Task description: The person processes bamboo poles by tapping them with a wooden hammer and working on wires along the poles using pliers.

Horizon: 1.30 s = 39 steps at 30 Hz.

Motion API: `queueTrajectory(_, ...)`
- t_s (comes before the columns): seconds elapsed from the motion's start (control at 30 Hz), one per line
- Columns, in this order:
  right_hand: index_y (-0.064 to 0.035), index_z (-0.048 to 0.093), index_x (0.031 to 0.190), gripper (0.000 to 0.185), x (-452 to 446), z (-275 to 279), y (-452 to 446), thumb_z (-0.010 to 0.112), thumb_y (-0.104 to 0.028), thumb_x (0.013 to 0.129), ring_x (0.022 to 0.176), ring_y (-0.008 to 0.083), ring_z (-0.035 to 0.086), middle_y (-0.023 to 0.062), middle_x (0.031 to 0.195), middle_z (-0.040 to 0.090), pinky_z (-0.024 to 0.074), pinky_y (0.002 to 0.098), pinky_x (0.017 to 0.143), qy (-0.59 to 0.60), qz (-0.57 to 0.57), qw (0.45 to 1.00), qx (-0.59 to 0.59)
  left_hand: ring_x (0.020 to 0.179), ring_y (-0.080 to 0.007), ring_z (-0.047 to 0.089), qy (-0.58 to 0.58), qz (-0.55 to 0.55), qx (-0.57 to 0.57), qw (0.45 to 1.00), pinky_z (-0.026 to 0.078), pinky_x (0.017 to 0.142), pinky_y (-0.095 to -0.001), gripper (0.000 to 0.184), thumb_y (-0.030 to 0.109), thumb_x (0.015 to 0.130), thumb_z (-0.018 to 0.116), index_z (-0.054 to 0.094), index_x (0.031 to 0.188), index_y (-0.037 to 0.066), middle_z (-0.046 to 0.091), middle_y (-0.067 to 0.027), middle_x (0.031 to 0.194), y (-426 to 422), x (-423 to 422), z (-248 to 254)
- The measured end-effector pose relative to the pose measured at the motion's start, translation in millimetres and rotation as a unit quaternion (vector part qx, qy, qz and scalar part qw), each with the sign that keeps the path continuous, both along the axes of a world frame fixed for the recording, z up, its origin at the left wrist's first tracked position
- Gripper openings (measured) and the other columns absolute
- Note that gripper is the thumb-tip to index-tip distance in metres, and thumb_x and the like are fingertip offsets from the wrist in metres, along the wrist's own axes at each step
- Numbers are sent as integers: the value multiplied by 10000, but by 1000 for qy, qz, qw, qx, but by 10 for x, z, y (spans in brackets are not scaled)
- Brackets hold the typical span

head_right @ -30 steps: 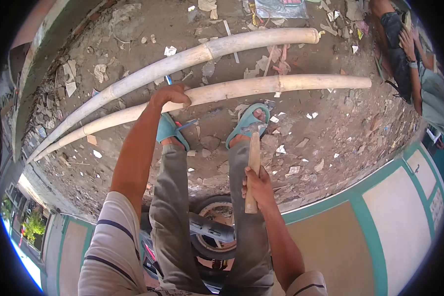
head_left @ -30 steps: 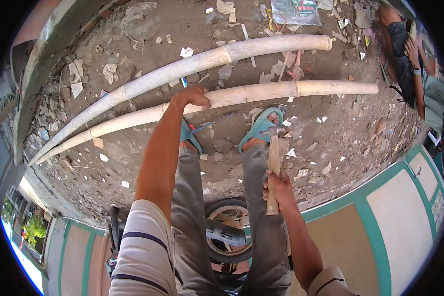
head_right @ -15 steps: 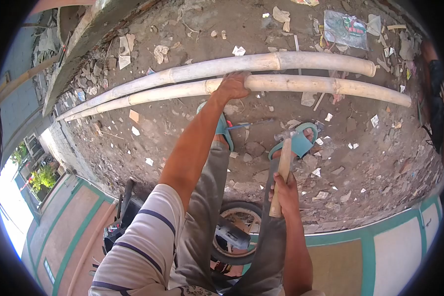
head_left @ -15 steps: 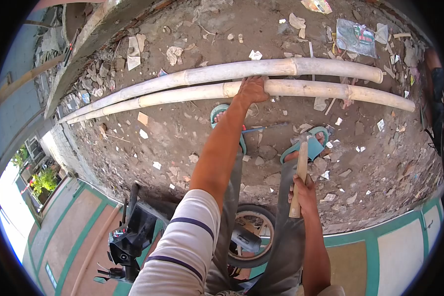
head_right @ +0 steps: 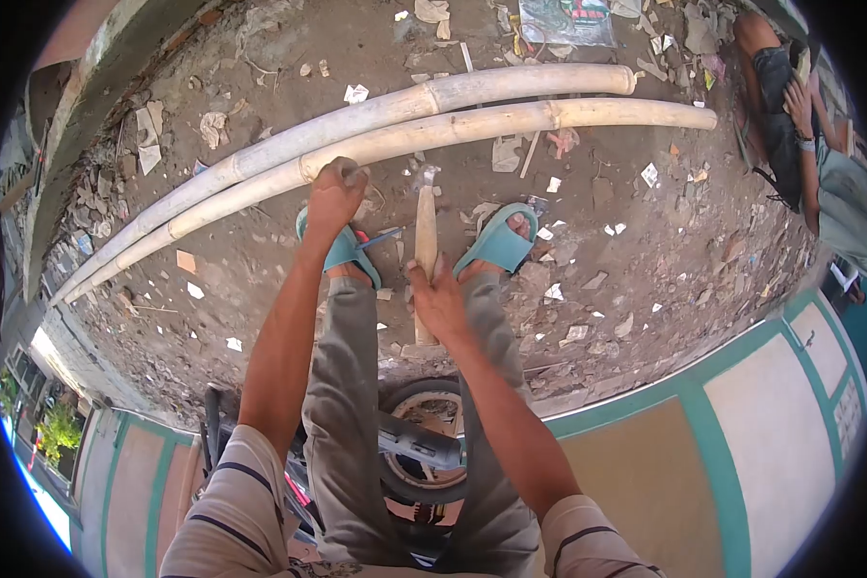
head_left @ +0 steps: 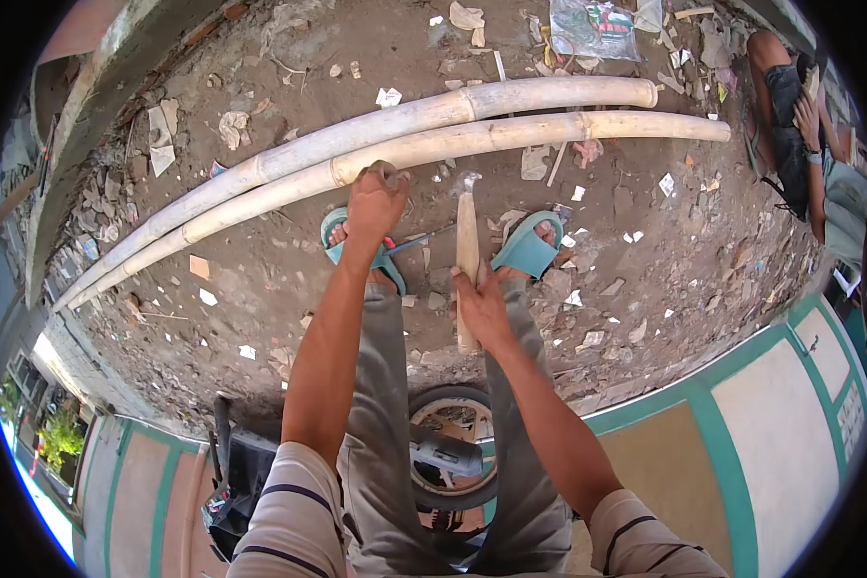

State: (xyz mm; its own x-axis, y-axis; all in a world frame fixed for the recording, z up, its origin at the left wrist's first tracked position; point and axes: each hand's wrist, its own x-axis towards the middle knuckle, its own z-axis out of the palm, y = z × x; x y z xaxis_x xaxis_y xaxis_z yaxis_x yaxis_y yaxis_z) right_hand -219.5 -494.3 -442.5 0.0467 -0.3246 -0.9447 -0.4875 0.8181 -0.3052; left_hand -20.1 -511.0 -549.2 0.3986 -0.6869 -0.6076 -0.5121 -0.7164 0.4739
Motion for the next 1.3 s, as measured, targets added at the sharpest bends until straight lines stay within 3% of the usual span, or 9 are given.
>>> queueTrajectory(0.13,-12,484,1104,485,188,-406,604,590,-429,880,740,154,595,106,821,570,497,296,597,74,195,946,-247,854,-244,601,303,136,208,920,482,774,-365,502,344,810,673,543,1117,-31,631,-134,942,457,-223,453)
queueTrajectory(0.27,-8,553,1031,479,243,-1007,749,625,-448,855,808,150,541,63,889,557,481,315,641,-287,57,956,13,837,-206,612,335,323,157,871,498,731,-314,372,248,843,608,522,1104,-3,633,-123,942,1024,-110,573)
queueTrajectory(0.43,9,572,979,443,544,-1871,755,652,-402,835,852,192,564,73,915,571,512,379,662,132,-228,965,13,859,-260,654,399,542,150,724,536,742,-363,289,159,819,565,520,1038,-25,652,-171,979,1453,-81,985)
queueTrajectory(0.6,41,575,1061,455,329,-2923,1138,612,-361,852,968,237,598,139,1097,586,493,377,808,207,-126,970,-39,936,-299,637,439,576,160,671,536,804,-403,386,218,831,580,480,1095,-45,621,-200,1049,1656,-43,1422)
queueTrajectory(0.67,54,579,1085,458,220,-2762,1096,593,-344,860,995,247,606,152,1136,590,477,363,848,270,-145,935,-176,931,-281,626,454,553,176,677,535,810,-409,395,201,819,584,485,1107,-50,618,-183,1060,1686,-28,1498)
queueTrajectory(0.73,63,587,1109,415,177,-1866,622,551,-279,877,1035,230,599,137,1121,613,441,334,902,5,-312,947,-74,917,-257,618,437,526,175,708,541,795,-393,385,194,814,588,496,1109,-37,619,-158,1044,1624,-33,1512)
queueTrajectory(1.03,-13,600,1141,297,350,557,-405,517,-168,902,878,126,598,58,990,629,466,261,755,-168,-27,985,-43,774,-108,567,410,398,81,817,503,590,-261,303,162,834,611,534,1096,33,599,-44,917,923,-248,1567)
queueTrajectory(1.2,-18,612,1027,237,620,735,-811,549,-216,913,754,158,597,54,925,604,489,318,680,-86,-160,982,58,666,-94,557,435,375,-17,819,490,564,-250,270,123,847,615,520,1082,31,586,-20,831,485,-486,1862)
queueTrajectory(1.3,-44,555,955,250,487,426,-1097,605,-278,883,760,202,609,69,824,579,514,371,722,-26,77,995,50,654,-102,556,412,407,17,815,493,551,-263,286,115,825,631,520,1077,34,585,-37,831,233,-605,1935)
